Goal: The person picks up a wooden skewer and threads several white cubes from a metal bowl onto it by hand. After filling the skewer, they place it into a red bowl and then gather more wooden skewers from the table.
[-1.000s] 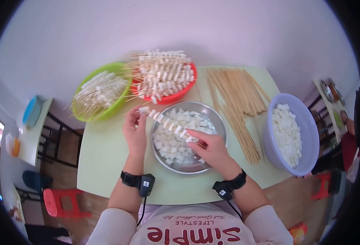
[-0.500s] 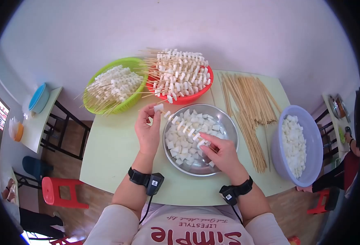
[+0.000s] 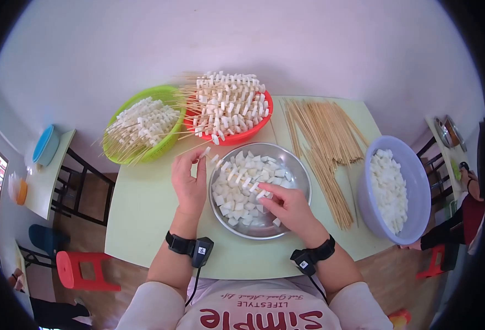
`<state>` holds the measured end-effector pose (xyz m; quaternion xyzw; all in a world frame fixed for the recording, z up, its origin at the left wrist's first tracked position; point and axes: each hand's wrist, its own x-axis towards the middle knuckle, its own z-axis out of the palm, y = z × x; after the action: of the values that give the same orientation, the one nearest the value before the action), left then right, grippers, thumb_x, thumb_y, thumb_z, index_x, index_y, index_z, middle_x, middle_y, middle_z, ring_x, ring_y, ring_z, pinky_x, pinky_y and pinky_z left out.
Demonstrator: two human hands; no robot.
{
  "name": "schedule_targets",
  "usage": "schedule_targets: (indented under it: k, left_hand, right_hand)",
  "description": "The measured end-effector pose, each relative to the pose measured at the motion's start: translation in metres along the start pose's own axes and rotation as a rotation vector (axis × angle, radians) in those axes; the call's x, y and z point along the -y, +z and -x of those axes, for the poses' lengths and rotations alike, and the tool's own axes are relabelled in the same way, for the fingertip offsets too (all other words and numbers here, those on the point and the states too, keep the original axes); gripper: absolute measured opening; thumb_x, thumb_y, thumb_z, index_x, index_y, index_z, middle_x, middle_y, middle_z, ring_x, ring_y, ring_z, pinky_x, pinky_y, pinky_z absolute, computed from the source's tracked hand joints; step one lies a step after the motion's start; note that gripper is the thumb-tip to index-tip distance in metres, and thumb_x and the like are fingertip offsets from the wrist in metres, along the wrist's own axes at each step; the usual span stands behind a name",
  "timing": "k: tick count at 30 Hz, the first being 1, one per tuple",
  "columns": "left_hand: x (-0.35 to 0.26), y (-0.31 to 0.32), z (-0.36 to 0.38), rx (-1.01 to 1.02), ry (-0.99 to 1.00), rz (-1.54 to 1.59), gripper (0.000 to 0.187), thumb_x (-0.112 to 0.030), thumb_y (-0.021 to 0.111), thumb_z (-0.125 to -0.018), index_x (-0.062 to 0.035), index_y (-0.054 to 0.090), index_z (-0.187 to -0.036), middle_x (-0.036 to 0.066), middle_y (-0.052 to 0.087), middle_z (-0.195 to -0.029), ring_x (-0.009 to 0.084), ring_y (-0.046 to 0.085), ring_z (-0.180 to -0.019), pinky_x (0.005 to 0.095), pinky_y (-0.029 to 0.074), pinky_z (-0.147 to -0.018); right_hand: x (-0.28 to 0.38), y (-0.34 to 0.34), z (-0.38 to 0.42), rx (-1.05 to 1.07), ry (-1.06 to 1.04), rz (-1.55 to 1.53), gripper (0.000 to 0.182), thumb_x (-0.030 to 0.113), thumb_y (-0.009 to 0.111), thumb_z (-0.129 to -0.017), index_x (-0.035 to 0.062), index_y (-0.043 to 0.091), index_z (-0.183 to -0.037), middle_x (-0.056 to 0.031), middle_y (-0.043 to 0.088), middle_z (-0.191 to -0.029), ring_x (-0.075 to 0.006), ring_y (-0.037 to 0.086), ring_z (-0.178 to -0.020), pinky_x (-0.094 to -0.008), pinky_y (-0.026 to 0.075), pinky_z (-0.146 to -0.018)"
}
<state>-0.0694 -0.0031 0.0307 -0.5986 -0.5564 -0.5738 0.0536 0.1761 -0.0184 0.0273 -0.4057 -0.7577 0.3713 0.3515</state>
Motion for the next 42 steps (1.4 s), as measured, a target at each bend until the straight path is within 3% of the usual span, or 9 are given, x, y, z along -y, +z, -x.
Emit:
schedule_targets:
  k: [6,12,18,24,27,29,33,38,42]
  left_hand:
    - [-0.003,0.003,0.004,0.004,-0.095,0.06,0.016,0.0,0.066,-0.082,-0.0034,0.064,-0.097,0.01,0.062,-0.087,0.023,0.059,-0.08,0.0342,0.048,-0.075]
    - [-0.004,0.002,0.004,-0.009,-0.055,0.006,0.013,0.001,0.068,-0.08,-0.0035,0.064,-0.092,0.01,0.063,-0.085,0.0244,0.06,-0.08,0.0338,0.048,-0.074]
    - [-0.004,0.003,0.006,-0.054,0.041,-0.048,0.013,0.001,0.069,-0.08,-0.0039,0.065,-0.091,0.009,0.066,-0.084,0.0227,0.061,-0.077,0.0334,0.048,-0.073]
    - [-0.001,0.003,0.006,0.019,-0.191,0.155,0.011,0.0,0.069,-0.082,-0.0036,0.066,-0.092,0.006,0.068,-0.085,0.0177,0.063,-0.078,0.0298,0.049,-0.075]
    - [0.004,0.002,0.006,0.018,-0.088,0.112,0.012,0.0,0.069,-0.082,-0.0034,0.065,-0.093,0.007,0.067,-0.086,0.0173,0.063,-0.079,0.0284,0.05,-0.075]
    - [0.007,0.005,0.008,0.008,-0.074,0.139,0.012,0.0,0.069,-0.082,-0.0031,0.065,-0.093,0.008,0.067,-0.088,0.0175,0.063,-0.079,0.0287,0.05,-0.075]
    - [0.01,0.006,0.01,-0.015,-0.03,0.186,0.014,0.001,0.069,-0.082,-0.0026,0.065,-0.094,0.009,0.066,-0.09,0.0182,0.063,-0.079,0.0292,0.05,-0.075]
    - [0.012,0.002,0.009,0.014,-0.091,0.185,0.013,-0.001,0.067,-0.084,-0.0025,0.065,-0.097,0.008,0.066,-0.088,0.0161,0.063,-0.081,0.0289,0.05,-0.075]
    - [0.008,0.007,0.01,-0.016,-0.126,0.147,0.013,-0.003,0.065,-0.086,-0.0019,0.065,-0.099,0.007,0.066,-0.087,0.0142,0.062,-0.081,0.0289,0.049,-0.076]
  right_hand:
    - [0.002,0.003,0.001,-0.01,0.043,-0.047,0.038,0.018,0.069,-0.086,0.0122,0.063,-0.123,-0.0087,0.054,-0.059,-0.0179,0.048,-0.05,-0.0299,0.04,-0.051]
    - [-0.001,0.007,0.001,-0.186,-0.262,0.197,0.038,0.013,0.069,-0.086,0.0105,0.063,-0.124,-0.0009,0.053,-0.06,-0.0058,0.048,-0.054,-0.0234,0.042,-0.052]
    - [-0.007,0.0,-0.003,0.139,0.262,-0.412,0.036,0.019,0.068,-0.087,0.0121,0.064,-0.123,-0.0069,0.052,-0.06,-0.0122,0.047,-0.052,-0.0269,0.041,-0.052]
    - [-0.003,0.007,-0.001,-0.238,-0.377,0.311,0.037,0.016,0.067,-0.088,0.0109,0.062,-0.124,-0.0042,0.048,-0.06,-0.0093,0.045,-0.051,-0.0253,0.041,-0.051]
    - [-0.004,0.005,-0.001,-0.207,-0.295,0.199,0.034,0.012,0.066,-0.088,0.01,0.063,-0.123,0.0019,0.056,-0.065,-0.0042,0.048,-0.054,-0.0222,0.042,-0.053]
    - [-0.01,-0.001,-0.003,0.143,0.282,-0.428,0.037,0.016,0.066,-0.088,0.0108,0.062,-0.125,-0.0056,0.052,-0.062,-0.013,0.047,-0.051,-0.0251,0.042,-0.052]
    - [-0.012,-0.011,-0.006,0.238,0.318,-0.585,0.038,0.017,0.066,-0.088,0.0112,0.062,-0.125,-0.0065,0.055,-0.062,-0.0154,0.048,-0.051,-0.026,0.043,-0.053]
    - [-0.004,0.005,-0.005,-0.248,-0.406,0.337,0.036,0.018,0.067,-0.088,0.0107,0.063,-0.123,-0.0021,0.053,-0.061,-0.0084,0.046,-0.052,-0.0263,0.041,-0.053]
    - [0.007,0.002,-0.002,-0.15,-0.179,0.22,0.037,0.021,0.068,-0.087,0.0108,0.063,-0.123,-0.0025,0.052,-0.059,-0.0098,0.046,-0.051,-0.0275,0.04,-0.052]
